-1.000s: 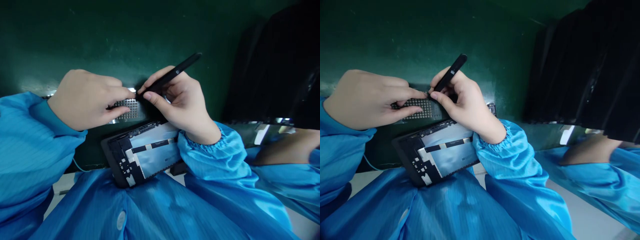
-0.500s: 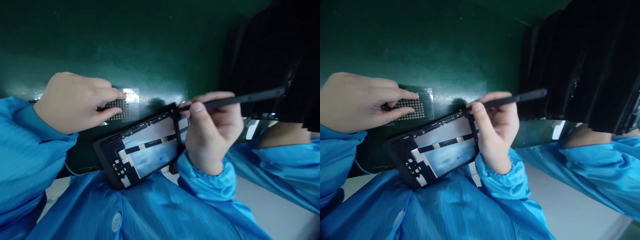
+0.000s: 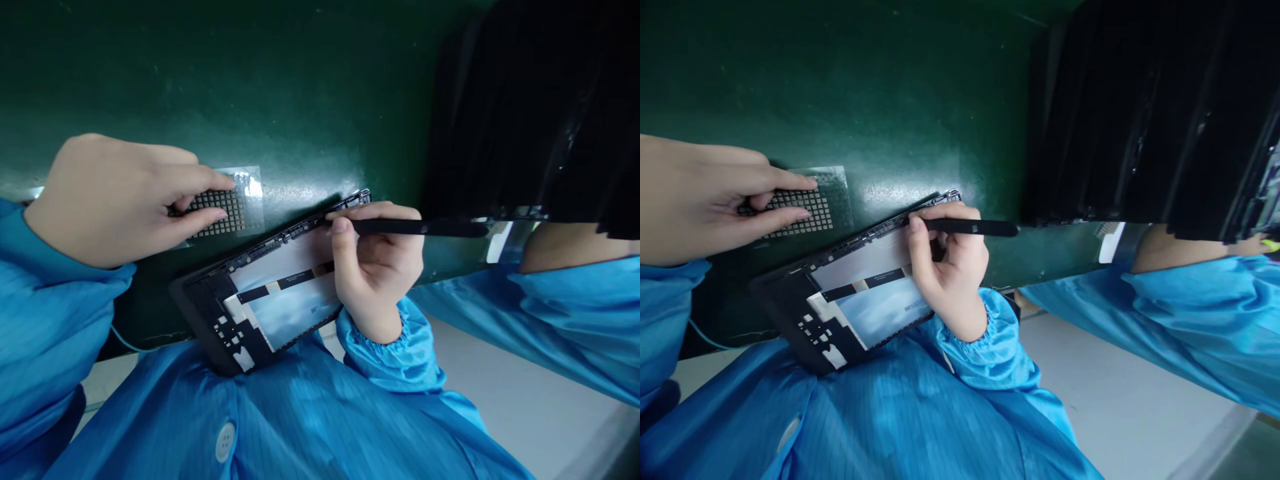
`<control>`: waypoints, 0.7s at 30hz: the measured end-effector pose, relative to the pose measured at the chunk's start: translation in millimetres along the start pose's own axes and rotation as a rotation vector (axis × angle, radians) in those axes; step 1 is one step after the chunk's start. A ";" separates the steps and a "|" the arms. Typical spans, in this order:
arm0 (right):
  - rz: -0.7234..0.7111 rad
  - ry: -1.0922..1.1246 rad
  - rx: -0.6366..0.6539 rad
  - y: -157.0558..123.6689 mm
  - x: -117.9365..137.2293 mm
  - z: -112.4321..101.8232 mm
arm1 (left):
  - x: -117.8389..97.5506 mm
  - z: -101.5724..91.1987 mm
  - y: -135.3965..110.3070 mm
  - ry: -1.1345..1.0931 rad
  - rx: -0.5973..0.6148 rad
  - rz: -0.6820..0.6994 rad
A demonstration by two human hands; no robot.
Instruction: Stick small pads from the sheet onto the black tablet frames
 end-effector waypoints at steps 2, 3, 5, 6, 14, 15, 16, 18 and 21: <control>-0.016 -0.065 0.059 6.4 11.7 1.3 | -0.1 0.5 0.9 -0.003 0.010 -0.005; 0.002 -0.074 0.093 12.2 16.3 4.1 | -0.7 0.7 1.3 -0.006 0.019 -0.005; 0.050 -0.028 0.202 26.9 23.5 19.7 | -3.5 0.6 1.9 -0.009 0.039 0.005; 0.058 0.031 0.284 34.2 27.3 33.6 | -5.5 0.2 2.0 -0.007 0.047 0.016; 0.125 0.211 0.714 52.9 1.3 130.3 | -8.1 0.9 1.3 0.017 0.061 0.018; 0.146 0.211 0.718 51.7 -2.5 130.9 | -8.1 2.2 1.2 0.015 0.066 0.019; 0.159 0.216 0.721 50.4 -4.1 130.0 | -8.0 3.2 1.3 0.016 0.066 0.021; 0.155 0.227 0.720 49.2 -2.7 126.8 | -6.9 4.6 1.8 0.027 0.064 0.017; 0.105 0.200 0.745 49.4 1.1 128.7 | -4.1 5.7 3.4 0.032 0.049 -0.004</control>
Point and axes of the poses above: each hand's wrist, its own y-axis towards the middle knuckle, its own z-axis out of the palm, x = y × z, the point moved 10 cm from there along y, towards the middle knuckle, and after that the axes turned 10 degrees about -x, right-handed, at the moved point
